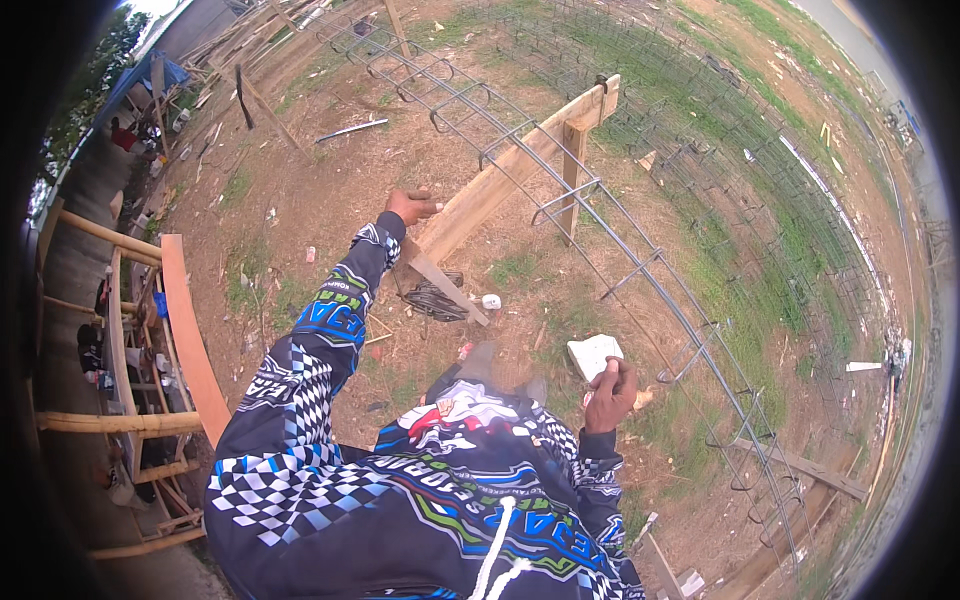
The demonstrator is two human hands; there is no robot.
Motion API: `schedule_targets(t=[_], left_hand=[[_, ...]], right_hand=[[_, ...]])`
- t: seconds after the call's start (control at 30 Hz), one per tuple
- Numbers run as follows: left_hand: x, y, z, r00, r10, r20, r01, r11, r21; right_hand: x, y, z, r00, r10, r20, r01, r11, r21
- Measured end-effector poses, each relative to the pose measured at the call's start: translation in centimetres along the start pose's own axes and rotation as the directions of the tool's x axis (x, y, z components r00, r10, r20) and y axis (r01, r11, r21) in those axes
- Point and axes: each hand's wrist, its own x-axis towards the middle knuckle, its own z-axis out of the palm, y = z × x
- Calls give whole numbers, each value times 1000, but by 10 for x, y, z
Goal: The person assembles a rebar cage by placing long steel bars onto a wooden jig, then tying the intersections with wire using pliers. The person repeatedly positions bars, wraps wire, and twists the wire to secure the grid structure.
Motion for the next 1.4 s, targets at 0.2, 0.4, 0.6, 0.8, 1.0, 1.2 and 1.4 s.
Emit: schedule_targets(t=[0.2,0.4,0.6,0.8,1.0,1.2,1.4], left_hand=[[28,-3,1,946,56,321,-245,770,589],[32,-5,2,833,5,553,-446,598,666],[1,32,1,691,-132,711,-563,519,643],[36,-34,30,773,11,634,-513,599,615],[20,-2,16,749,-142,648,-455,601,657],[-20,81,-45,729,323,603,-529,825,198],[-172,175,-11,685,476,552,240,568,-787]], right_hand=[[-19,-2,38,975,34,-220,-41,999,-26],[-44,-11,83,961,10,-276,-15,1000,-17],[-62,3,87,953,-23,-303,-48,973,-225],[-73,-13,88,915,45,-400,-85,993,-85],[-69,-29,87,878,-62,-475,19,995,-95],[-44,-87,106,896,-174,-408,124,981,-147],[-40,-111,164,947,-178,267,277,875,-397]])
